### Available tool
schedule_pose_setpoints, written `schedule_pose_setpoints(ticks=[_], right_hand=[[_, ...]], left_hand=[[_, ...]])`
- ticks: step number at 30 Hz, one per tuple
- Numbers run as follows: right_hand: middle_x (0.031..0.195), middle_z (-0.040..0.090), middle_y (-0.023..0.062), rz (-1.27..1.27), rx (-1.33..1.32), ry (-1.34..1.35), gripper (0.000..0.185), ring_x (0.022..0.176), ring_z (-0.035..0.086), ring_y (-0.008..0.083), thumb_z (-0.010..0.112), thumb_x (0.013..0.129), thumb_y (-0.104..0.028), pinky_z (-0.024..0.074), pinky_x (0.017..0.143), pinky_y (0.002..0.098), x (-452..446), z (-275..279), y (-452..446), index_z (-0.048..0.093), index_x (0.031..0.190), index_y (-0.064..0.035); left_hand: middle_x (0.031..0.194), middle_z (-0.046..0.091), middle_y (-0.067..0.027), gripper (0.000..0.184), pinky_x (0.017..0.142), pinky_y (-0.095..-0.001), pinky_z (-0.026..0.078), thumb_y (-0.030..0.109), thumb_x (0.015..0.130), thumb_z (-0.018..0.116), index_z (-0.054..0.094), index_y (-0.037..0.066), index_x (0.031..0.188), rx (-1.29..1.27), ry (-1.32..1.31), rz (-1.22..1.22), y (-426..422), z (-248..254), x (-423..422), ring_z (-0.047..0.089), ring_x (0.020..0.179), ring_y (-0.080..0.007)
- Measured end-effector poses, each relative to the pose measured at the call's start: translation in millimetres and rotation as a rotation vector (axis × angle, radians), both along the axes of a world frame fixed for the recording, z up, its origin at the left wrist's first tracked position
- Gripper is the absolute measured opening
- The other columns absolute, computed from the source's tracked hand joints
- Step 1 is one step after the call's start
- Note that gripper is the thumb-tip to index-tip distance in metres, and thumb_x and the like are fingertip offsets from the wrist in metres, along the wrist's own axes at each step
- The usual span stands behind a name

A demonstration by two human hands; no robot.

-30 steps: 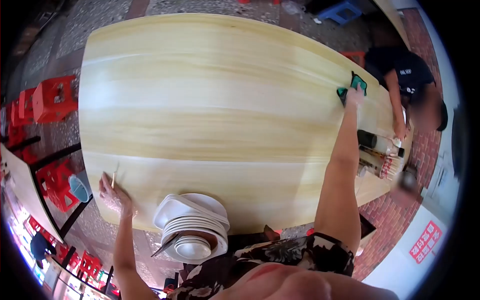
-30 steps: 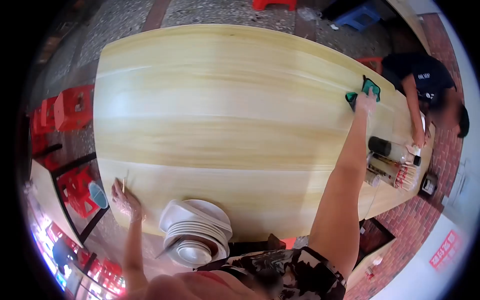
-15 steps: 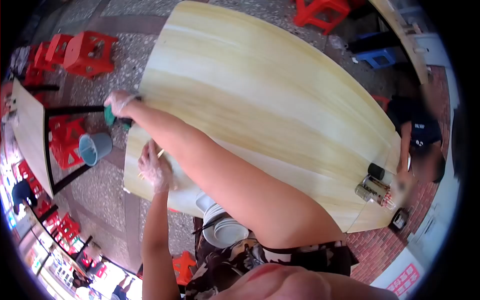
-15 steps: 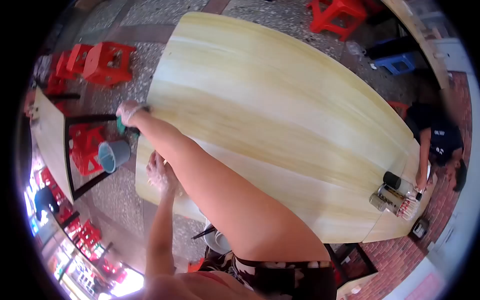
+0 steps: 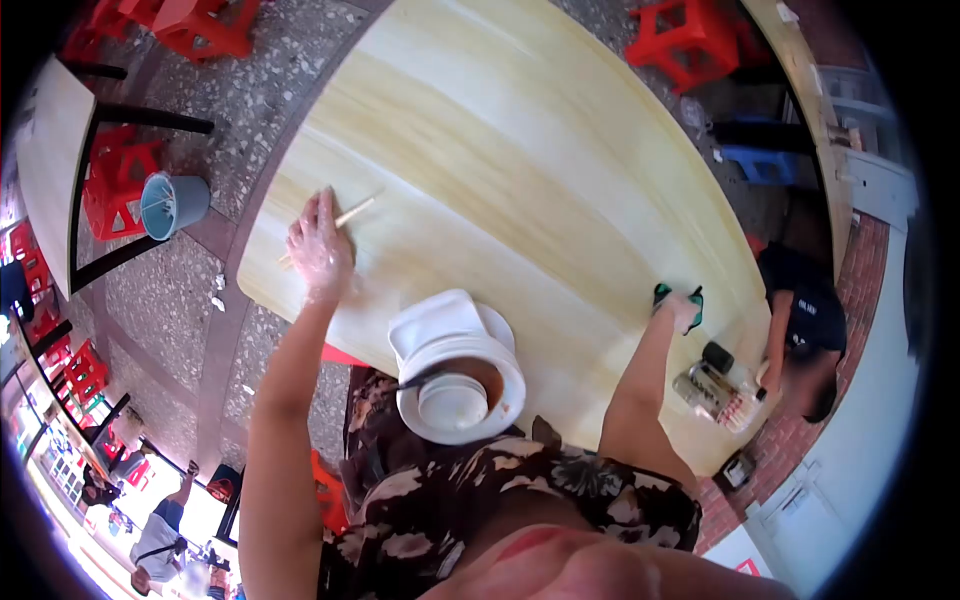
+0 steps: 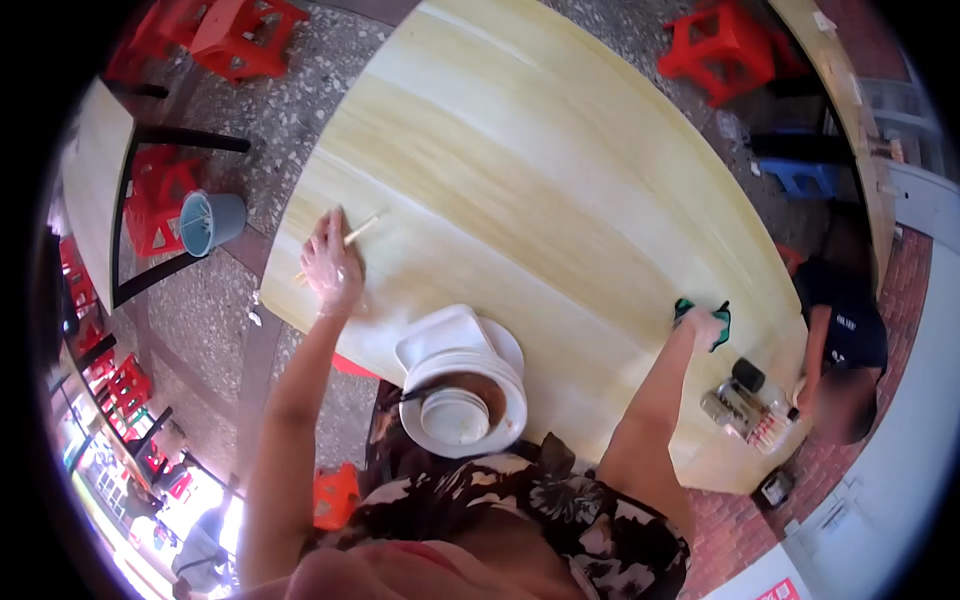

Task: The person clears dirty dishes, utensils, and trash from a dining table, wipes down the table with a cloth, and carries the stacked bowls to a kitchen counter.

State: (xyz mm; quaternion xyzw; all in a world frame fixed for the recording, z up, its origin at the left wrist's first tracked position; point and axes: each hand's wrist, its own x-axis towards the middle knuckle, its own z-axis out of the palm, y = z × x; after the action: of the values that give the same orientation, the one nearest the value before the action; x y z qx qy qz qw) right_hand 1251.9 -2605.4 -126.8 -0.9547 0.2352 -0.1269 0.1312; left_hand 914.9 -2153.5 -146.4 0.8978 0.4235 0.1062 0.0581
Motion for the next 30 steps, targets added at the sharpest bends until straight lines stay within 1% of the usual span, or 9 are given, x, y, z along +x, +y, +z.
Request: schedule_pose_setpoints(ticks=[3,6,9,13,18,22,24,26,30], right_hand=[[0.106,0.061,0.0192,0.337,-0.264,-0.119,0.046,0.096,0.06,0.0333,0.062,0.072,-0.023,0.0473,0.083,0.0396,59,-44,85,0.057,0.115,-0.0071],[0.11,0.057,0.0219,0.665,0.168,-0.115,0.042,0.105,0.054,0.0339,0.056,0.078,-0.015,0.0437,0.089,0.0409,51,-60,333,0.052,0.116,-0.0002],[0.087,0.06,0.015,1.026,0.295,0.447,0.012,0.077,0.06,0.0234,0.049,0.087,-0.011,0.0487,0.062,0.0386,-71,-6,579,0.055,0.085,-0.0021],[0.116,0.059,0.0139,2.026,1.0,0.518,0.04,0.106,0.058,0.027,0.058,0.074,-0.01,0.042,0.096,0.0313,-254,23,660,0.063,0.113,-0.0155],[0.109,0.06,0.0146,1.726,1.332,0.343,0.05,0.105,0.055,0.0323,0.059,0.065,-0.001,0.0414,0.095,0.0377,-160,49,468,0.06,0.114,-0.011],[0.12,0.056,0.0094,0.681,0.893,0.065,0.058,0.088,0.058,0.0157,0.048,0.067,0.009,0.0503,0.069,0.0262,-60,49,191,0.051,0.124,-0.0059],[0.12,0.055,0.0167,0.618,0.355,-0.384,0.059,0.109,0.054,0.0247,0.042,0.068,0.013,0.0435,0.092,0.0327,-33,9,37,0.048,0.125,0.0013],[0.125,0.051,0.022,0.302,-0.143,-0.181,0.053,0.117,0.048,0.0354,0.05,0.072,-0.002,0.0342,0.103,0.0423,-35,-30,-99,0.047,0.124,0.0053],[0.128,0.05,0.0203,0.063,-0.142,0.142,0.057,0.121,0.046,0.032,0.054,0.071,-0.014,0.0337,0.104,0.0382,-9,-37,-65,0.048,0.125,0.0041]], left_hand=[[0.121,0.052,-0.0064,0.047,0.085,-0.0449,0.041,0.011,0.08,0.053,0.049,0.016,0.127,0.023,0.022,0.014,1,-5,-3,0.052,0.101,-0.0317],[0.12,0.052,-0.0069,0.047,0.085,-0.0446,0.041,0.01,0.08,0.053,0.05,0.016,0.126,-0.021,-0.004,0.002,4,3,-2,0.052,0.1,-0.0314],[0.12,0.052,-0.0083,0.048,0.085,-0.0449,0.041,0.01,0.078,0.054,0.05,0.015,0.125,-0.024,-0.002,-0.009,10,-2,-4,0.052,0.099,-0.0321],[0.117,0.051,-0.0133,0.04,0.084,-0.049,0.039,0.017,0.079,0.054,0.053,0.013,0.119,-0.104,0.175,-0.025,11,-18,-21,0.05,0.099,-0.0353],[0.116,0.052,-0.0142,0.036,0.083,-0.0487,0.039,0.019,0.082,0.051,0.055,0.013,0.118,0.045,0.214,-0.058,19,-48,-34,0.049,0.1,-0.0355],[0.121,0.051,-0.0121,0.046,0.085,-0.0465,0.04,0.018,0.083,0.052,0.048,0.019,0.129,0.021,0.042,-0.046,13,-20,-8,0.05,0.102,-0.0348],[0.123,0.051,-0.0115,0.049,0.085,-0.0457,0.04,0.018,0.083,0.052,0.046,0.021,0.132,0.034,0.09,-0.041,8,-15,-12,0.05,0.102,-0.0346],[0.125,0.05,-0.0112,0.05,0.088,-0.0452,0.038,0.017,0.083,0.051,0.045,0.019,0.132,0.049,0.048,-0.094,7,-11,-10,0.05,0.104,-0.034],[0.123,0.051,-0.0115,0.047,0.089,-0.0439,0.038,0.014,0.084,0.049,0.045,0.016,0.131,0.092,0.045,-0.133,8,-13,-10,0.051,0.105,-0.0327]])
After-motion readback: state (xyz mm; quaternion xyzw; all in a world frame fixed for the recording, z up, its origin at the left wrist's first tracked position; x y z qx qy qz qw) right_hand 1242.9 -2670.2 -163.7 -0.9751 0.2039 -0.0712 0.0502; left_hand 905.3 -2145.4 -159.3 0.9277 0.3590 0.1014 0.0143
